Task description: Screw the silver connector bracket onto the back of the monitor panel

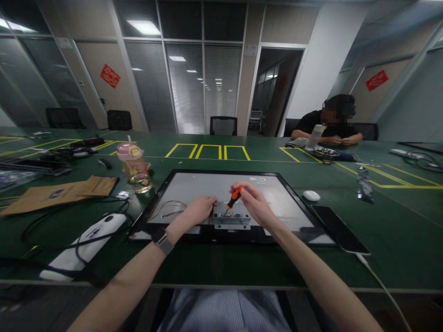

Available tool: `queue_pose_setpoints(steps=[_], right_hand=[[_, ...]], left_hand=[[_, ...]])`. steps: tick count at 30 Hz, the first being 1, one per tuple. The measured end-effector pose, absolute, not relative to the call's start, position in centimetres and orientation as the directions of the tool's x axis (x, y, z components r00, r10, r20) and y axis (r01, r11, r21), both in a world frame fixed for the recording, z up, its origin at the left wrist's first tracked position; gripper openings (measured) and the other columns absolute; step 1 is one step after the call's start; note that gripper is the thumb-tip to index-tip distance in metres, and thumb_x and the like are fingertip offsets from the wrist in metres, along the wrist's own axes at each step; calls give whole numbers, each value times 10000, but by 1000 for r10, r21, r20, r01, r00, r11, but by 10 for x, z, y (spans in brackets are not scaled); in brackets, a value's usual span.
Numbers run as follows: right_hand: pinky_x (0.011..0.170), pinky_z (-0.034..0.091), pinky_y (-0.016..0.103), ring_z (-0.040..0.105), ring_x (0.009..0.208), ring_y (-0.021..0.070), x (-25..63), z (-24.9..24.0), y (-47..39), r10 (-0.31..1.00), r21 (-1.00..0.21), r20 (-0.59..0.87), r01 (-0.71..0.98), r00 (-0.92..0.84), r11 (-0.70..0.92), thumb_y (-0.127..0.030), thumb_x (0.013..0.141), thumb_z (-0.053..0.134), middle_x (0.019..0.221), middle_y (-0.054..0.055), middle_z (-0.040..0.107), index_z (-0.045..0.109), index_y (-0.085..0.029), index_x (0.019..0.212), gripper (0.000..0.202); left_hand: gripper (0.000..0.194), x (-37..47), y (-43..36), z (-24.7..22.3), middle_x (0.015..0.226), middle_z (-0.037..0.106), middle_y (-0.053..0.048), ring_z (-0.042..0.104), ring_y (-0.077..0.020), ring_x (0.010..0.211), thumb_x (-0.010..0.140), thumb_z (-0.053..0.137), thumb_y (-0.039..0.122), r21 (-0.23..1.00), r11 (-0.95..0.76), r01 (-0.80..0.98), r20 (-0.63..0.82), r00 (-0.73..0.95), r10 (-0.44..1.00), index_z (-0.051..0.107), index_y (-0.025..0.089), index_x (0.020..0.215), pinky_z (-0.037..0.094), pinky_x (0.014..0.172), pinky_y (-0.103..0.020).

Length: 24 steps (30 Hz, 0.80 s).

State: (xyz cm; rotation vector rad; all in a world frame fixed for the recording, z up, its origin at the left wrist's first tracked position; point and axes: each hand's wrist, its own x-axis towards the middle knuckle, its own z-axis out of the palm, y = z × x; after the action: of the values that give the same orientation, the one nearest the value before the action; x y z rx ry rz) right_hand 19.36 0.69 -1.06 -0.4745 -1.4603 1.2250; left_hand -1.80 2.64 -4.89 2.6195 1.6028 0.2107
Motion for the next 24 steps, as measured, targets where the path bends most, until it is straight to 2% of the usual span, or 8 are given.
queue_pose_setpoints(steps=[2,5,9,12,15,18,24], right_hand=[[882,481,341,631,875,177,194,-12,7,829,-866,479,-310,-289,392,-444,828,693,904,18,658,707,-256,912,206],[895,480,354,640,880,182,194,-11,7,837,-871,469,-304,-282,385,-454,859,654,896,23,679,698,-270,1003,238],[953,465,395,641,1002,215,195,-9,7,823,-861,485,-327,-296,390,-470,888,608,992,46,699,683,-270,1027,256],[977,456,382,609,1071,213,198,-10,8,804,-867,491,-282,-336,411,-417,877,638,1089,46,668,671,-280,1091,256],[939,478,344,596,1019,188,199,-12,9,780,-852,523,-190,-344,487,-368,856,672,1109,41,620,671,-291,1131,286],[888,500,324,591,935,171,199,-12,9,752,-808,584,-121,-306,577,-349,851,679,1034,39,600,692,-281,1097,255],[955,492,379,623,1042,193,198,-8,3,722,-795,596,-136,-350,591,-352,952,532,1095,64,652,587,-288,1253,312]], left_hand=[[331,-18,26,-49,1106,691,-108,653,-244,1026,940,351,138,127,-458,880,84,450,889,588,191,1166,481,878,-347],[326,-18,27,-50,1115,688,-115,650,-243,1034,935,364,133,128,-455,881,89,447,890,590,188,1164,476,888,-347],[319,-18,26,-49,1124,684,-115,647,-237,1041,945,361,144,131,-457,880,98,447,889,588,188,1165,473,897,-341],[320,-18,26,-48,1107,688,-112,655,-241,1019,945,353,145,122,-462,878,96,453,886,583,187,1163,483,874,-345],[323,-18,26,-48,1098,690,-113,659,-246,1007,945,350,146,117,-463,878,85,456,886,578,186,1170,489,860,-352],[325,-18,26,-49,1109,689,-109,655,-243,1021,946,352,147,117,-458,881,85,451,889,577,191,1177,483,869,-347],[304,-18,27,-50,1099,689,-113,657,-243,1010,945,366,148,127,-456,881,95,447,890,587,184,1150,480,866,-346]])
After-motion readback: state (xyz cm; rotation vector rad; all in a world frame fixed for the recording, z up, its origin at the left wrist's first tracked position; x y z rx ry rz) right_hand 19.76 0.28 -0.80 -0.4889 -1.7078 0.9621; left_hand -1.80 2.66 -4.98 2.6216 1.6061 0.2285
